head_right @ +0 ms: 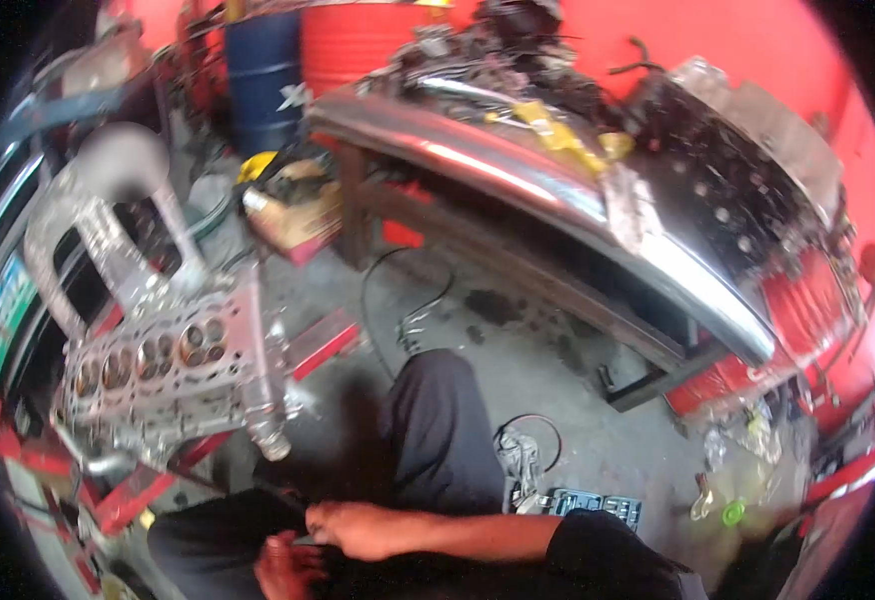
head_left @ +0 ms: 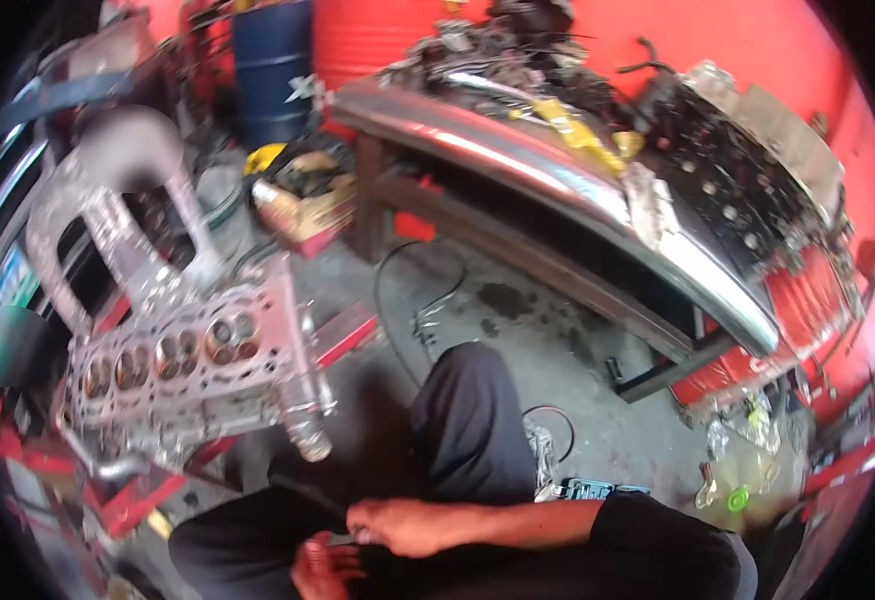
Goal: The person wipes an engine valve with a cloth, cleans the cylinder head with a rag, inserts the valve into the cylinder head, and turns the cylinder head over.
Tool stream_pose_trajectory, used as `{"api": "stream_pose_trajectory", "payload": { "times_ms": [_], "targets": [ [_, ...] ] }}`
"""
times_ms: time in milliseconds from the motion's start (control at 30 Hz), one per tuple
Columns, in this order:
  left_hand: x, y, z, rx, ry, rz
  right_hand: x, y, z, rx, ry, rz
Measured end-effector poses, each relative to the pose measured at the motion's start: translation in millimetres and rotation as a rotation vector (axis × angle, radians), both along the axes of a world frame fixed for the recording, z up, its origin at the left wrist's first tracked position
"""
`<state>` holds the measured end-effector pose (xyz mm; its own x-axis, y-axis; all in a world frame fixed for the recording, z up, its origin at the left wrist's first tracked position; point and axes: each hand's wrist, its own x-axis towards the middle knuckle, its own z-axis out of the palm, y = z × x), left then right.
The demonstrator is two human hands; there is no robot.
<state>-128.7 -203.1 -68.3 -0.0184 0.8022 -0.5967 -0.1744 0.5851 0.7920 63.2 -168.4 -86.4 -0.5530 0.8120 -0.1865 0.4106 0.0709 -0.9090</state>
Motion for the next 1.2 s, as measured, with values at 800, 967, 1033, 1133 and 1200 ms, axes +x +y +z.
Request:
{"api": "stream_pose_trajectory", "payload": {
  "times_ms": [800,967,1033,1133,1200],
  "targets": [
    [54.7,11.7,-5.9,0.246,0.17,-0.412,516.3,84.7,153.8,1.022,-0.73,-1.95],
    [92.6,17.8,-9.7,0.743,0.223,-0.346,402.4,24.4,161.8,1.102,0.528,-1.76],
    [119.5,37.5,6.0,0.882,0.244,-0.258,286.5,1.6,132.8,0.612,0.648,-1.537],
    [154.6,80.6,18.8,1.269,0.438,-0.303,133.8,6.4,81.8,0.041,0.843,-1.319],
    [165.4,91.0,6.6,1.33,0.68,-0.573,80.5,11.1,60.4,-0.137,0.752,-1.288]
  ]
}}
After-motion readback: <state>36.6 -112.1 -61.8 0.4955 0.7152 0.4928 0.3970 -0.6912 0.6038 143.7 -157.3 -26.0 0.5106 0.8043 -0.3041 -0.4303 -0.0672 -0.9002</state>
